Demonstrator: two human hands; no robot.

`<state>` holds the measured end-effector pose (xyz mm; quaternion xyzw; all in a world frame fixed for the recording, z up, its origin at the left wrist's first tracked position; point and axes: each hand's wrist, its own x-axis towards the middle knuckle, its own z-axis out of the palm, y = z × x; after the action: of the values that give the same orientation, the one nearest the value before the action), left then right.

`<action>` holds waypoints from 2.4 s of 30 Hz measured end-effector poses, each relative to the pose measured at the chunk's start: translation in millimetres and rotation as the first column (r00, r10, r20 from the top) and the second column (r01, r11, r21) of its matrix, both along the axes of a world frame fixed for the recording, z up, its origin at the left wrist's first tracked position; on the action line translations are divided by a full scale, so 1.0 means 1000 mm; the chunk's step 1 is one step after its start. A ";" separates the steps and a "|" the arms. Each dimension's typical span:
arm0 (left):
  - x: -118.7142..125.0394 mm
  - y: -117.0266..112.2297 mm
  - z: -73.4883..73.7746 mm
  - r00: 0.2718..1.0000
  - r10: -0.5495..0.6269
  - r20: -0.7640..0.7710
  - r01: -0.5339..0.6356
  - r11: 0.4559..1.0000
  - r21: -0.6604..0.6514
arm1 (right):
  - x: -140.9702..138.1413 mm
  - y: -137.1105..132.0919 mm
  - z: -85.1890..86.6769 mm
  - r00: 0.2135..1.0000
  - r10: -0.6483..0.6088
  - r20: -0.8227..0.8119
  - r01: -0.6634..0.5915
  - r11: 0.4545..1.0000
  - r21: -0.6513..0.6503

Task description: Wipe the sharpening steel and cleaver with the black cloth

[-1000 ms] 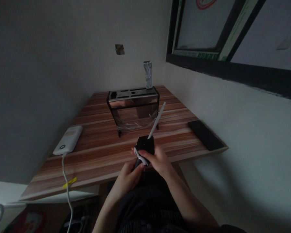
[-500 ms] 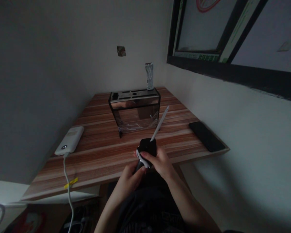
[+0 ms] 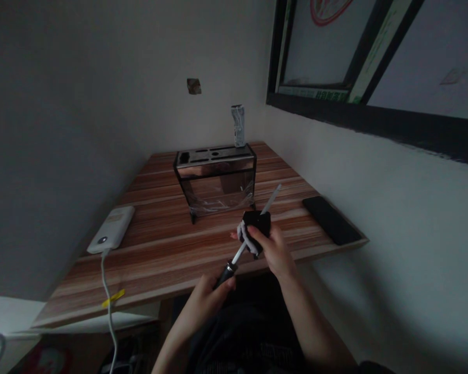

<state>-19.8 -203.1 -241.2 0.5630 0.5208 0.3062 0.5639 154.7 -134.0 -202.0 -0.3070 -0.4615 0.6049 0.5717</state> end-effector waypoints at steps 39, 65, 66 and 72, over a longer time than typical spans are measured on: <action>0.009 0.000 0.015 0.999 0.046 -0.009 -0.047 0.998 -0.034 | -0.003 0.007 0.009 0.997 -0.066 0.029 0.066 0.997 0.030; 0.013 0.006 0.011 0.942 0.079 0.326 -0.013 0.980 -0.199 | -0.017 -0.020 -0.002 0.964 0.246 0.104 -0.236 0.967 -0.098; 0.013 0.005 0.011 0.935 0.089 0.344 -0.015 0.977 -0.212 | -0.017 -0.021 -0.001 0.962 0.253 0.105 -0.243 0.965 -0.097; 0.014 0.003 0.013 0.928 0.109 0.355 -0.028 0.974 -0.227 | -0.018 -0.022 -0.002 0.966 0.248 0.067 -0.240 0.964 -0.115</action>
<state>-6.0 -200.0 -228.1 0.4123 0.4567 0.3663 0.6981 137.0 -156.0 -204.5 -0.3017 -0.4858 0.6815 0.4567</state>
